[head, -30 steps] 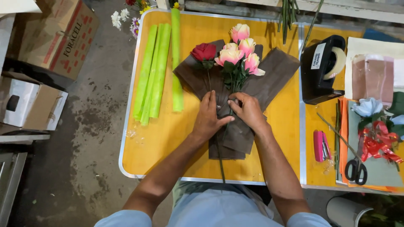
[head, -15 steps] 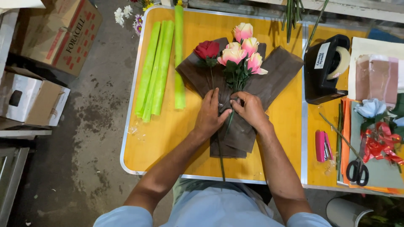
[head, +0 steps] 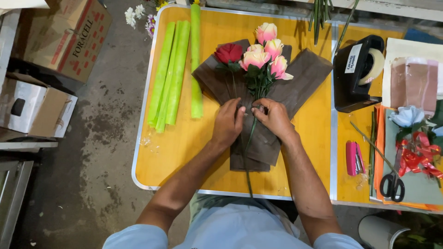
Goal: The person arranges a bouquet of artificial roses on a yellow table, placing pink, red, and white flowers together on brown wrapping paper. They adjust the stems and position the flowers to form a cohesive arrangement.
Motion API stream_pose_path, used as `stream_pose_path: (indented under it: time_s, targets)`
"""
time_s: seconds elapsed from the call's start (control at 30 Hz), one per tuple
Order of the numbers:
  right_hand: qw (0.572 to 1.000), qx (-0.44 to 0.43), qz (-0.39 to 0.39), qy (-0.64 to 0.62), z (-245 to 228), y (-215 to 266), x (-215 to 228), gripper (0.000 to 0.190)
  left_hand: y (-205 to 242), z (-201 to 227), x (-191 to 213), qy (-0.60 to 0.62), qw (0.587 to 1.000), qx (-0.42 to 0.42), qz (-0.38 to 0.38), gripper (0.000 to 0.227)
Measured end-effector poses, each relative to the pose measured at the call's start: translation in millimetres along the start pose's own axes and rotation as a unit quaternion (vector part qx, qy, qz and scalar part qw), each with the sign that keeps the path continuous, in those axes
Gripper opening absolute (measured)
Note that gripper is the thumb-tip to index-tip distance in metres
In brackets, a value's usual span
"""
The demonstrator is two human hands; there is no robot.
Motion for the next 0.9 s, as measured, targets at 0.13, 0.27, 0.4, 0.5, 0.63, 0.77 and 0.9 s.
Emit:
stream_pose_path:
  time_s: [0.13,0.27,0.4,0.5,0.63,0.77,0.9]
  targets:
    - [1.0,-0.006,-0.002,0.0,3,-1,-1,0.021,0,-16,-1,0.032,0.998,0.062,-0.007,0.021]
    - [1.0,-0.004,-0.008,-0.002,4,-1,-3,0.019,28,-46,-26,0.212,0.908,0.356,-0.06,0.047]
    - [1.0,0.004,-0.026,0.017,-6,-1,1,0.019,54,-34,-55,0.339,0.803,0.478,-0.113,0.044]
    - [0.999,-0.022,-0.044,0.015,5,0,-5,0.015,52,-11,-53,0.307,0.821,0.46,-0.14,0.033]
    - [0.999,0.013,-0.047,0.011,20,0,-10,0.013,46,-12,-67,0.26,0.861,0.404,-0.168,0.031]
    - [0.998,0.027,-0.052,0.01,12,0,-7,0.019,31,-16,-74,0.233,0.867,0.407,-0.166,0.031]
    - [0.999,-0.029,-0.037,0.017,29,0,-7,0.022,15,-24,-73,0.133,0.91,0.36,-0.158,0.029]
Point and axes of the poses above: each hand's wrist, its own y-axis away from the middle knuckle, its own x-axis out of the back of the hand, z = x × y, the point moved 9 cm from there along -y, towards the middle knuckle, and after that the axes turned 13 degrees about z, right-handed, at the moved point
